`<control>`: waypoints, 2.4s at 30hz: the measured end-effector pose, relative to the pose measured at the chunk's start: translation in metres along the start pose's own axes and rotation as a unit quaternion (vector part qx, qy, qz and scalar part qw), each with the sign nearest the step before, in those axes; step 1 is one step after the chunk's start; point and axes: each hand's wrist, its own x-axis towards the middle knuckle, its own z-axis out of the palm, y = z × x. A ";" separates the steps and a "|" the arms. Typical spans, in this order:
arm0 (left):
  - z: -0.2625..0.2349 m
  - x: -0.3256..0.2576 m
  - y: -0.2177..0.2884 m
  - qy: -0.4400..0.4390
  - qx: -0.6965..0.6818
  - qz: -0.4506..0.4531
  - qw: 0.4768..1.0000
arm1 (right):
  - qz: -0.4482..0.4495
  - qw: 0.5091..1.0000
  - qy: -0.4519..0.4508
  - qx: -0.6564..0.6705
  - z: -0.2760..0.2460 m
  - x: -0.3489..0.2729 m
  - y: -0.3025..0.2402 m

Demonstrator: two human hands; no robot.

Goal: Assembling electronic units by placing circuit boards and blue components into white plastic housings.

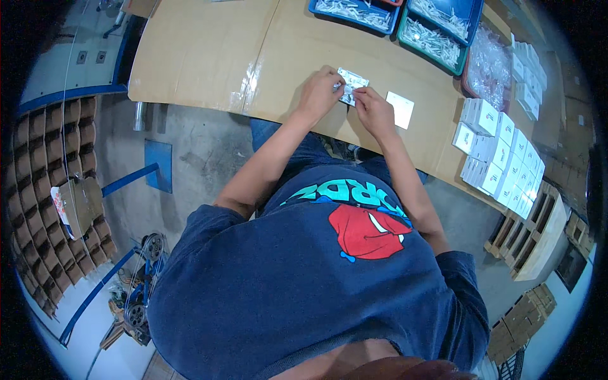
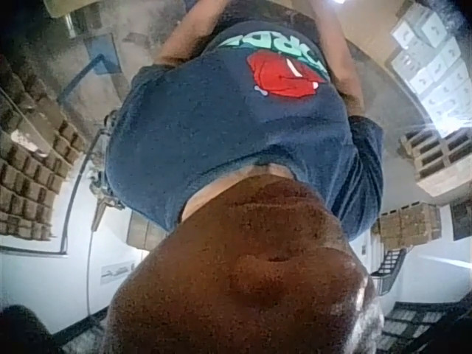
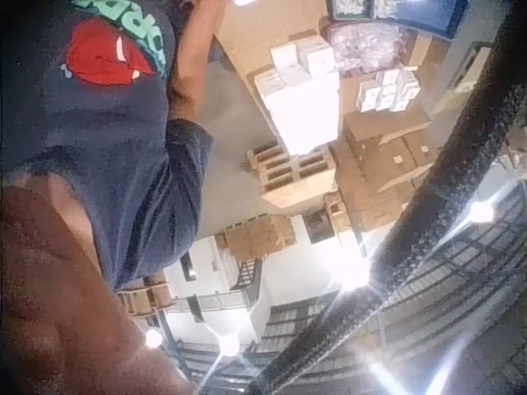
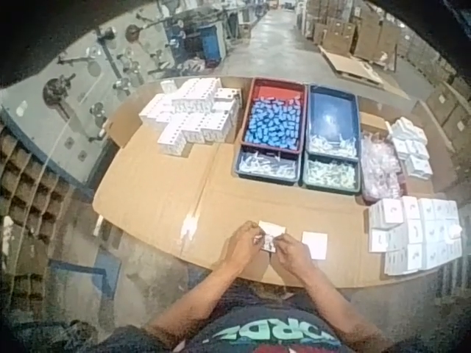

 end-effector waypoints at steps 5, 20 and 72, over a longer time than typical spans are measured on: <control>-0.001 0.003 -0.013 -0.030 -0.036 -0.008 0.999 | 0.034 0.999 -0.030 0.007 -0.009 0.003 -0.011; 0.000 0.011 -0.024 -0.041 -0.054 -0.021 0.997 | 0.111 0.988 -0.098 -0.049 -0.013 0.023 -0.009; -0.011 -0.012 -0.027 -0.027 -0.001 0.091 0.996 | 0.091 0.990 -0.101 0.022 -0.045 0.007 0.003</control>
